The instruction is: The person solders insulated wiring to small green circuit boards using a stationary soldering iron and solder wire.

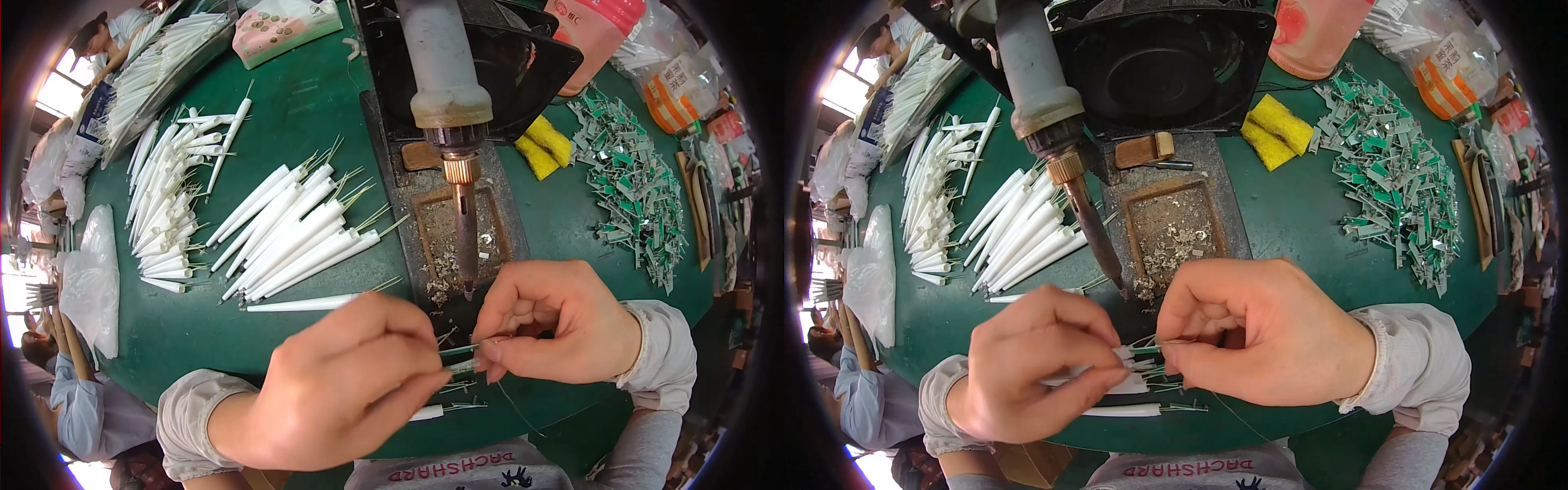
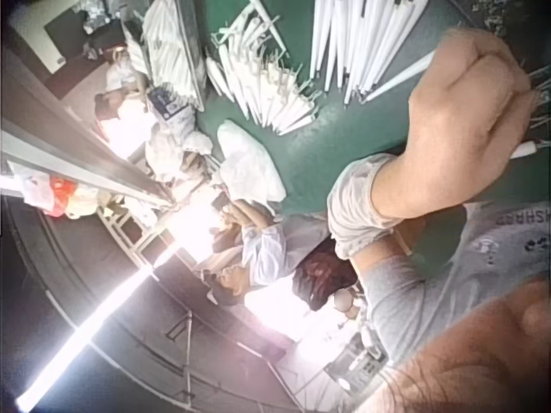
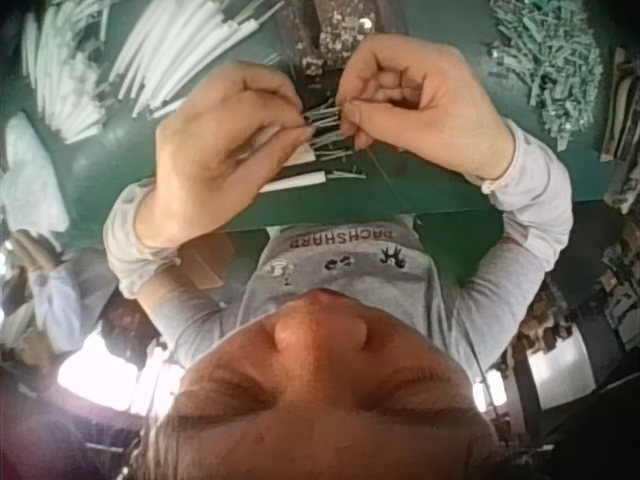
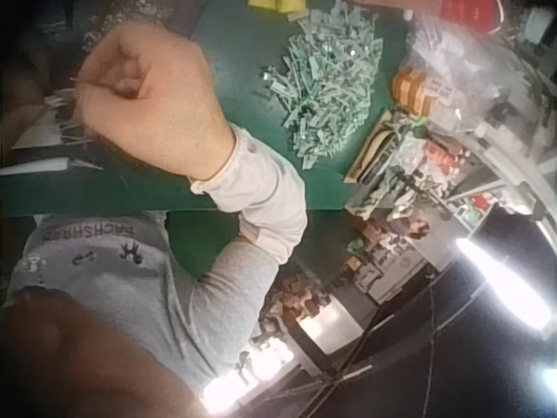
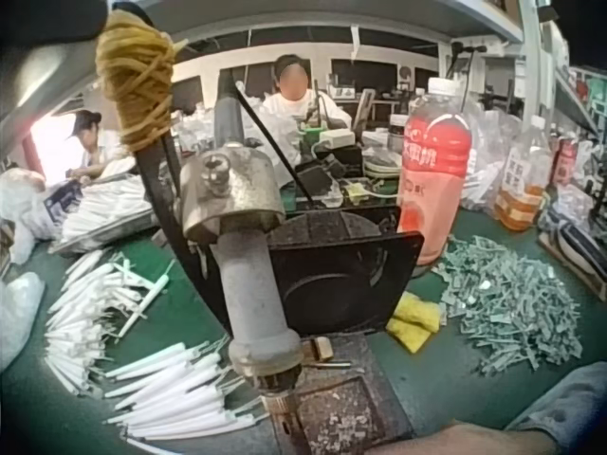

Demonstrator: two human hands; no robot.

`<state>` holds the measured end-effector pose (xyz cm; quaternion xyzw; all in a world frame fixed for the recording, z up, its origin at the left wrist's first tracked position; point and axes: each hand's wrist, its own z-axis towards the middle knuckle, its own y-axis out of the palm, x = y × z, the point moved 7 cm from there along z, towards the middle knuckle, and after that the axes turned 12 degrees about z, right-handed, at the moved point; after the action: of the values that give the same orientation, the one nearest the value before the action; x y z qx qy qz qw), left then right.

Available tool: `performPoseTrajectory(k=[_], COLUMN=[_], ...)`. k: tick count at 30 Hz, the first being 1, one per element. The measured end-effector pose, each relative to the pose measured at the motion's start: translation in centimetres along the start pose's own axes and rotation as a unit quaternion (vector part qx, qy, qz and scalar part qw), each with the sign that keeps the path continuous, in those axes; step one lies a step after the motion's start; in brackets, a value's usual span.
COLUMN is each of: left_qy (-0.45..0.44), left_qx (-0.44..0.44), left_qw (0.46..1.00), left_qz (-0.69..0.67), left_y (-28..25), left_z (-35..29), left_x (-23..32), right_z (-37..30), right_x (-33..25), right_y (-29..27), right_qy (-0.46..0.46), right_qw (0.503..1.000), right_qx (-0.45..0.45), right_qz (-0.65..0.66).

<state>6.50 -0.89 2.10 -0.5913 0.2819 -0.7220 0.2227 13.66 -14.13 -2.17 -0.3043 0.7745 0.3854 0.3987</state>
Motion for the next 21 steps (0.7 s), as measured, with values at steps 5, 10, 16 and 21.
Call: performPoseTrajectory(k=[5, 10, 16, 21], left_qy=[-0.052, -0.073, -0.075, -0.066], left_qx=[-0.007, -0.028, -0.034, -0.029], left_qw=[0.998, 0.994, 0.993, 0.993], left_qz=[-0.037, -0.072, -0.086, -0.089], left_y=[0.4, 0.7, 1.1, 1.1], left_z=[0.0, 0.1, -0.1, 0.0], left_x=[-1.0, -1.4, -1.6, -1.6], right_z=[0.1, 0.1, 0.2, 0.2], right_x=[0.1, 0.1, 0.4, 0.4], right_y=[0.2, 0.3, 0.4, 0.4], right_qy=[0.038, 0.060, 0.039, 0.050], right_qw=[0.995, 0.994, 0.994, 0.994], right_qx=[-0.006, -0.014, -0.020, -0.021], right_qz=[0.090, 0.088, 0.101, 0.098])
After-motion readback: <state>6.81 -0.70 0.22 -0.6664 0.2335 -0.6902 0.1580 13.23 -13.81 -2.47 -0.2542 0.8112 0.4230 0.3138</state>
